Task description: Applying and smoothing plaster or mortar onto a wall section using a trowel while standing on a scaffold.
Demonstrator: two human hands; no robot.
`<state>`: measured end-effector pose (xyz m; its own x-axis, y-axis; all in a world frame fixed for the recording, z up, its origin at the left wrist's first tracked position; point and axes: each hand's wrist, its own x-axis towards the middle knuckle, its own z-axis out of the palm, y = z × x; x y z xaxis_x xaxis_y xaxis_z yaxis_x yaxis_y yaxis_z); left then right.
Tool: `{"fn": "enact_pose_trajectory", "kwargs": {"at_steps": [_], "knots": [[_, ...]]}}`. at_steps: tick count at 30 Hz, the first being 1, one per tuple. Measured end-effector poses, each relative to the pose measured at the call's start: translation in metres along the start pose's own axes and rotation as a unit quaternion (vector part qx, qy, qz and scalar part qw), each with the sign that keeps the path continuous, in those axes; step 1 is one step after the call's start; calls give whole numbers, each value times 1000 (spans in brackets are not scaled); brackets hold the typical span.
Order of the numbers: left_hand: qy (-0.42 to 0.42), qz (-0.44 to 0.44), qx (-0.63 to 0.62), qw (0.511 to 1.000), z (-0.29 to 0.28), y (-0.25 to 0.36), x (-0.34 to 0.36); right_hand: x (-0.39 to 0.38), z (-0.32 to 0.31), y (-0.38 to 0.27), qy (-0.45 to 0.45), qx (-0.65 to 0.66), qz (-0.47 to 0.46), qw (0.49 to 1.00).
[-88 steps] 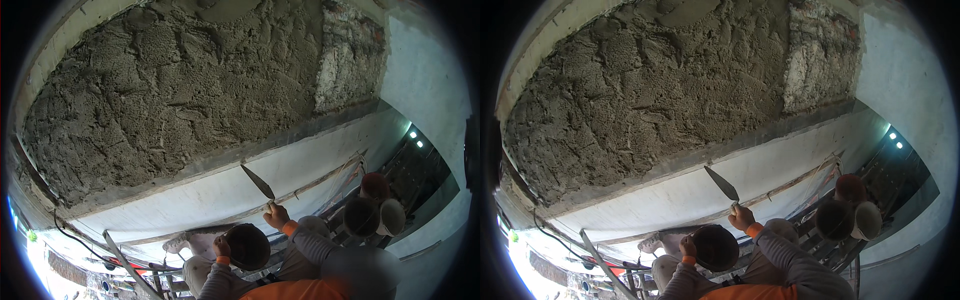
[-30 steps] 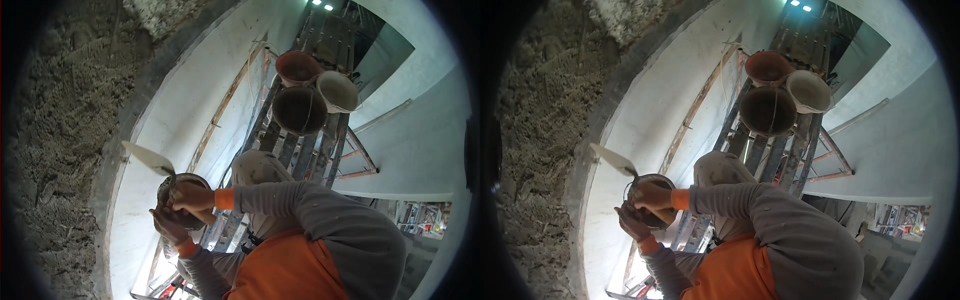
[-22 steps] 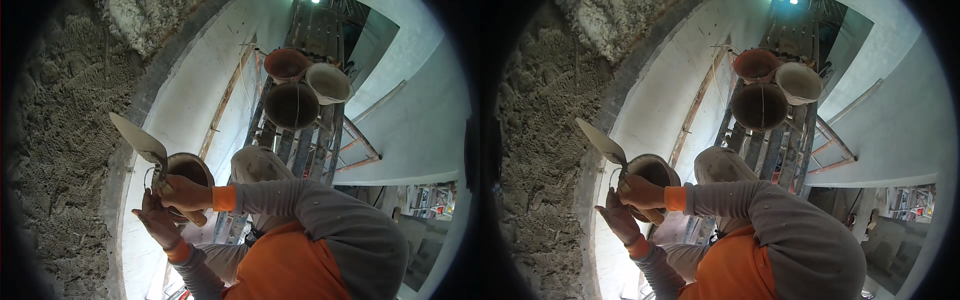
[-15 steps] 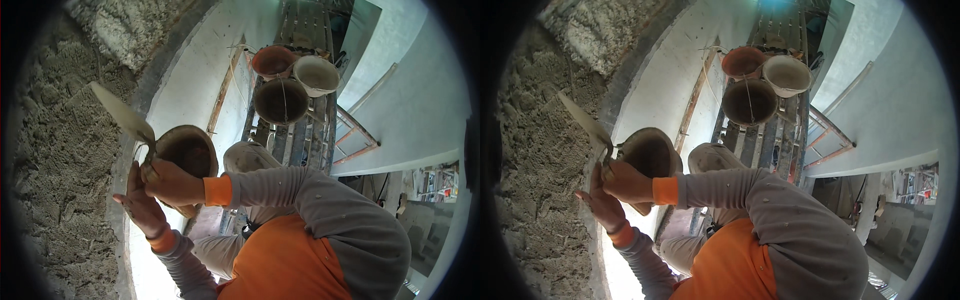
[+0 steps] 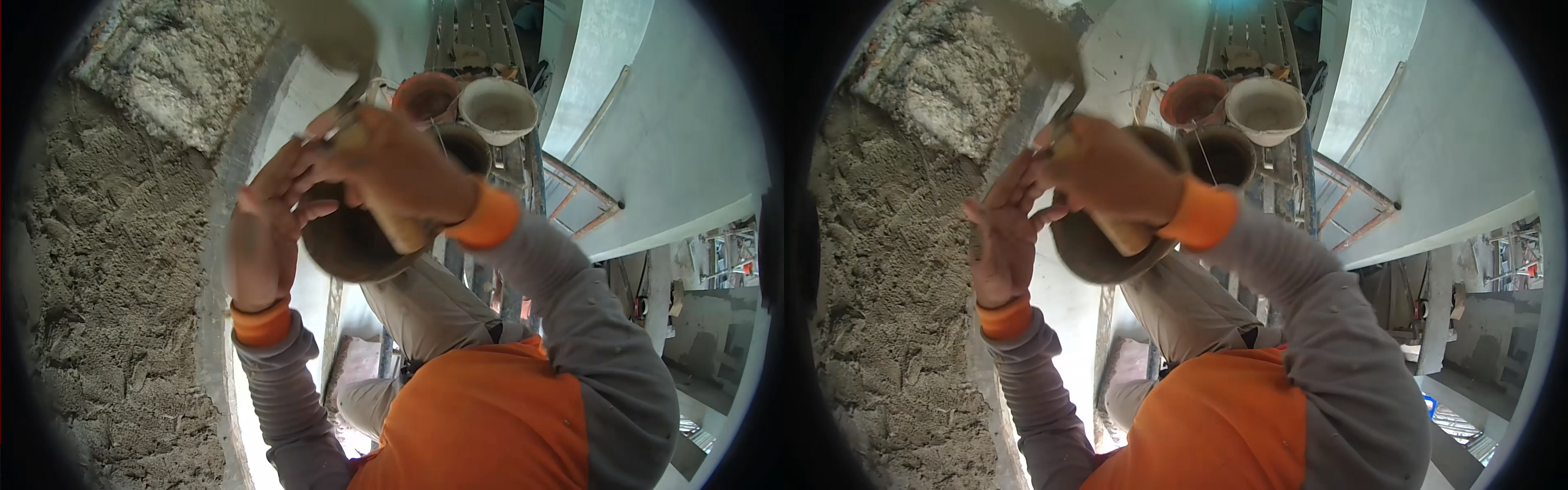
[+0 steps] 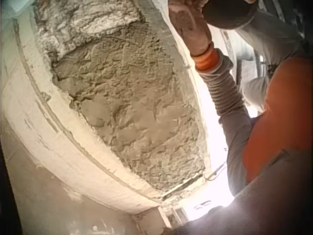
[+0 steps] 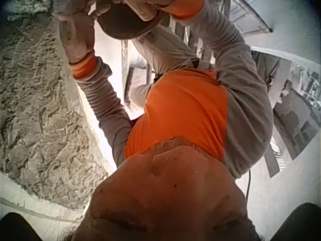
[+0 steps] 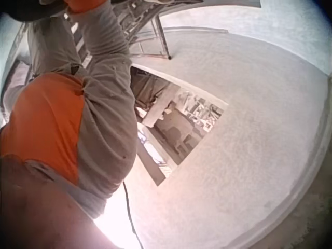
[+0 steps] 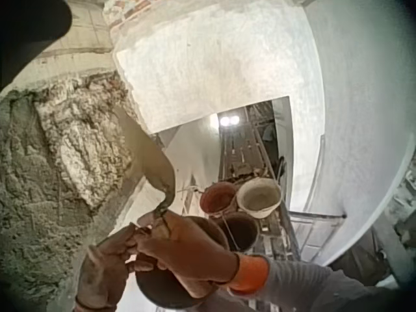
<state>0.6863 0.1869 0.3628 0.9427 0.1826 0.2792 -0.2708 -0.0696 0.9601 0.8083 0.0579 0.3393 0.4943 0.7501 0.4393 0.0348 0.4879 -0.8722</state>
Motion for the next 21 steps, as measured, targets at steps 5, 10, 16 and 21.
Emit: {"fn": "enact_pose_trajectory", "kwargs": {"at_steps": [5,10,16,21], "knots": [[-78,17,139,987,-22,-7,-19,-34,-75,-36,74,-194,7,978],[13,-54,129,990,-82,-52,-85,-87,-148,-58,211,-306,99,923],[213,-173,0,961,-126,-131,-167,-170,-226,-36,378,-295,190,857],[227,-217,-19,949,-118,-169,-176,-228,-266,5,497,-361,271,741]]}}
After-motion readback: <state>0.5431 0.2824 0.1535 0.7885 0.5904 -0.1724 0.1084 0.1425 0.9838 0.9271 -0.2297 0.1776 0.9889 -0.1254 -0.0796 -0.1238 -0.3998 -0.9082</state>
